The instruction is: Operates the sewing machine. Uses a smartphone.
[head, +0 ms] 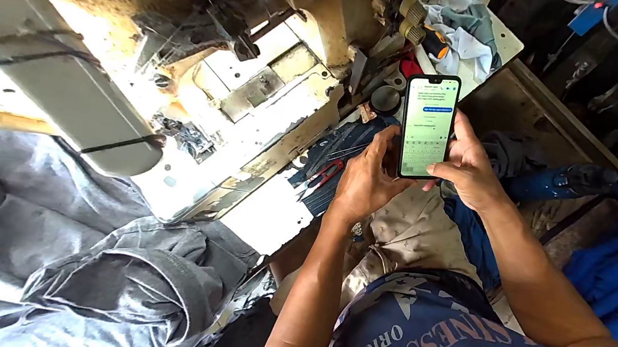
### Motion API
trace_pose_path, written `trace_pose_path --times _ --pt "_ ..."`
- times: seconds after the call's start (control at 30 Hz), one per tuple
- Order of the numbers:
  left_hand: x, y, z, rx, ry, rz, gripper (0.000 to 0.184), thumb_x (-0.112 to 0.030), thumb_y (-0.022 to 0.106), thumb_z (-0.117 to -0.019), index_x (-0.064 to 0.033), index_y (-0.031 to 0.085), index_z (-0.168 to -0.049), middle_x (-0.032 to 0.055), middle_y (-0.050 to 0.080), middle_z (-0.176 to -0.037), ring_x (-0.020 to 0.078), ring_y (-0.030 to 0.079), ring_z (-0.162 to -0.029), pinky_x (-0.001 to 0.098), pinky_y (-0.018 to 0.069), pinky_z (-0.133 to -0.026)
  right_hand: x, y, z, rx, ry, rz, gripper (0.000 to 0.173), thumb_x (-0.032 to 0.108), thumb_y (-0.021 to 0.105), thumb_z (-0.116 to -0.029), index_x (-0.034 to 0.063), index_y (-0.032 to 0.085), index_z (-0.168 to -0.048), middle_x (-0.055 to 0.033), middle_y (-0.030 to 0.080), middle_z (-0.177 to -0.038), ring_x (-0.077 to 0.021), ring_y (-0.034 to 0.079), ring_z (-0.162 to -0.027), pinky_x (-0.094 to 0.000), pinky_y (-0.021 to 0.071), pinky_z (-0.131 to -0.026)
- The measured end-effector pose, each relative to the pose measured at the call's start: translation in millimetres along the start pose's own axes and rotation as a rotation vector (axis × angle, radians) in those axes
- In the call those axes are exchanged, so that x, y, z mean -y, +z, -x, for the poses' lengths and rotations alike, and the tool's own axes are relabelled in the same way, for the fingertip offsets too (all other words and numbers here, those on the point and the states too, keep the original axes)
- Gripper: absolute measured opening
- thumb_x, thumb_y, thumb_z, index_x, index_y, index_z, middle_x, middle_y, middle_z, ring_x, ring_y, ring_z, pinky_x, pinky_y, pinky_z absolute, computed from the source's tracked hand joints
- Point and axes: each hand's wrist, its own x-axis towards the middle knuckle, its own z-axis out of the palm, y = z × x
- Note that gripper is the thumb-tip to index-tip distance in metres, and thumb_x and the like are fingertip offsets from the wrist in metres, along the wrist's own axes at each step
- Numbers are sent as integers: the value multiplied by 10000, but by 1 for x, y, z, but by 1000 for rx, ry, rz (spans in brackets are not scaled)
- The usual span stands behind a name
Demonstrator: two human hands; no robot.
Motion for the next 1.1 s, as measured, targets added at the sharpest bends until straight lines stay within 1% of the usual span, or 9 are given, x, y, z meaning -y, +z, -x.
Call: trace_pose_path --times 0.1,0.23,0.3,0.4,0.5,0.77,1.0,1.1 --pt "0 0 0 6 -6 -14 1062 -253 941 -730 -200 311 -1583 42 663 -1076 162 649 -798 362 585 -643 0 -1 1 9 2 -23 895 -173 499 -850 126 151 -1619 -225 587 -1339 -377 707 -990 -444 636 -564" --pt "0 0 0 10 0 -26 1045 -277 939 -738 -194 327 -1580 37 654 -1027 155 626 -750 344 560 -606 1 -4 2 7 21 -50 864 -151 481 -861 137 170 -1614 -237 610 -1306 -385 718 -956 -463 639 -570" --pt "0 0 0 13 0 -32 1052 -285 939 -735 -192 323 -1583 32 660 -1033 150 629 -752 339 560 -602 1 -5 2 16 14 -57 888 -166 482 -851 130 151 -1620 -243 602 -1313 -395 716 -960 -474 642 -575" --pt "0 0 2 13 13 -32 1068 -291 944 -728 -178 317 -1585 39 653 -1020 152 620 -745 332 554 -599 2 -4 4 42 15 -43 935 -186 492 -842 126 93 -1627 -242 592 -1334 -393 711 -997 -469 647 -603" --pt "0 -1 2 14 23 -43 1063 -297 942 -727 -171 324 -1582 32 640 -993 151 607 -728 326 545 -584 3 -4 5 42 22 -35 959 -190 500 -827 125 77 -1628 -240 589 -1337 -390 709 -1007 -469 649 -611" --pt "-1 -1 2 17 14 -44 1064 -295 939 -730 -174 320 -1586 28 647 -995 149 605 -723 320 537 -577 0 -4 5 32 16 -52 923 -192 499 -839 120 113 -1617 -251 593 -1324 -406 710 -993 -473 647 -596" --pt "0 -1 2 19 27 -38 1059 -307 936 -732 -168 323 -1585 26 660 -1009 145 616 -744 326 549 -600 0 -9 6 72 4 -84 955 -196 480 -796 109 100 -1618 -254 571 -1358 -417 697 -1034 -505 649 -621" --pt "0 0 2 21 21 -32 1064 -302 943 -722 -179 331 -1583 22 654 -1000 147 607 -732 322 540 -587 -1 -10 6 65 9 -88 941 -188 482 -816 117 99 -1620 -262 585 -1333 -421 704 -1007 -512 647 -621"
